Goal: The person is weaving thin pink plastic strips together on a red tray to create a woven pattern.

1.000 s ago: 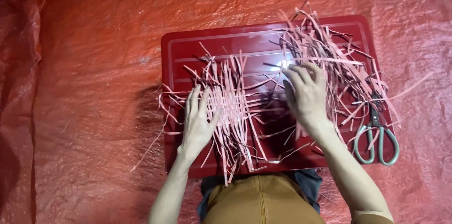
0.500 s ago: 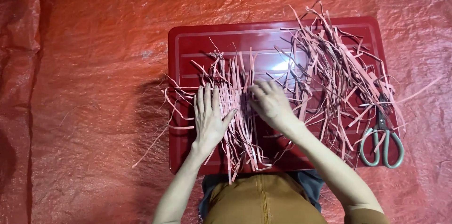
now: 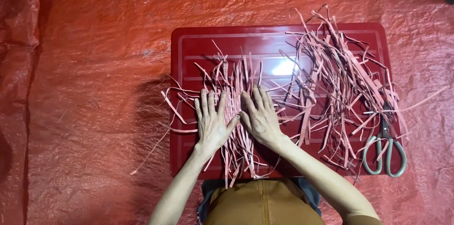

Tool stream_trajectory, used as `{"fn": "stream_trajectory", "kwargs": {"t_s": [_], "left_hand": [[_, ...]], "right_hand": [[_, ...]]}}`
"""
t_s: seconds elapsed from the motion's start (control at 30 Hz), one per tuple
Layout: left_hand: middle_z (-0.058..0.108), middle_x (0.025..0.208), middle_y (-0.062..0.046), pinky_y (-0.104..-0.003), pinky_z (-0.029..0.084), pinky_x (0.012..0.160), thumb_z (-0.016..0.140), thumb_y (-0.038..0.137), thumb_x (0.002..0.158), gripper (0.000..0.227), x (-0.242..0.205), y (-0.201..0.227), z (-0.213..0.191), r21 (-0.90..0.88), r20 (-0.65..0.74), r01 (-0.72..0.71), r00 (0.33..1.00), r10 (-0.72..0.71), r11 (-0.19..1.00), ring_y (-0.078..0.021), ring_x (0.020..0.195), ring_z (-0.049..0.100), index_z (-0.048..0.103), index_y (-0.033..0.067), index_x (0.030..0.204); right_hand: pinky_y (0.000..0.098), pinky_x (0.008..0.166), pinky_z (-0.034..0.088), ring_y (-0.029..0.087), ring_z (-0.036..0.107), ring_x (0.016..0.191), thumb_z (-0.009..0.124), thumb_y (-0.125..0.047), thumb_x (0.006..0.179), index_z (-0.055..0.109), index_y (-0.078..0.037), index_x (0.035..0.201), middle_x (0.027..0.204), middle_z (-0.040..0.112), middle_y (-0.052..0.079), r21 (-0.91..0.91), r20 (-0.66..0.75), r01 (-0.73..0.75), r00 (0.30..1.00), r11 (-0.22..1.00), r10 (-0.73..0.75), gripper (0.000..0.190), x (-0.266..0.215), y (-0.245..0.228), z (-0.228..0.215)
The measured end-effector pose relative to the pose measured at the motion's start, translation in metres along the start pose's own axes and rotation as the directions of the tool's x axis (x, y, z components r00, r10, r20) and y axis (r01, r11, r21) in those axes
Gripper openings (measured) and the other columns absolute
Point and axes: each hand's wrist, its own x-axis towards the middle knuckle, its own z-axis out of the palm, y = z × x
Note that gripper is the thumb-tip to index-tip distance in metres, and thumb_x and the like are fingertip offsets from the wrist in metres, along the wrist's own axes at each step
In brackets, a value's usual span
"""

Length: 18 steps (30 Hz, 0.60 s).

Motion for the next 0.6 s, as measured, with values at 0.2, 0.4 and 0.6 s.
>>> {"fn": "stream_trajectory", "kwargs": {"t_s": [0.2,0.4,0.6], "left_hand": [[0.027,0.128,-0.026,-0.055,0.001,0.1,0.036,0.058,0.079,0.072,0.0,-0.003,0.008,0.01,-0.027,-0.014,1.0,0.014,1.0,-0.0392,0.128,0.007,0.023,0.0136,0.134],[0.026,0.127,-0.027,-0.055,0.001,0.1,0.037,0.058,0.078,0.071,0.0,-0.004,0.011,-0.028,-0.015,-0.009,1.0,0.009,1.0,-0.0392,0.128,0.007,0.026,0.0131,0.132],[0.027,0.126,-0.028,-0.055,0.001,0.1,0.036,0.059,0.079,0.07,-0.001,-0.005,0.015,-0.027,-0.015,-0.006,1.0,0.006,1.0,-0.0397,0.128,0.008,0.027,0.0126,0.131]], "right_hand": [[0.0437,0.1,0.021,0.034,0.028,0.122,0.045,-0.033,0.082,0.037,-0.012,0.126,0.127,0.033,0.02,0.007,-0.052,0.01,0.999,1.0,-0.009,0.05,-0.001,0.002,0.006],[0.0425,0.102,0.017,0.033,0.025,0.124,0.048,-0.03,0.079,0.034,-0.013,0.129,0.126,0.034,0.019,0.058,-0.093,0.02,0.996,0.998,-0.015,0.054,0.0,0.001,0.003],[0.0407,0.103,0.016,0.031,0.025,0.125,0.049,-0.032,0.078,0.038,-0.015,0.126,0.127,0.034,0.018,0.025,-0.119,0.023,0.993,0.999,-0.02,0.053,-0.001,0.004,0.009]]}}
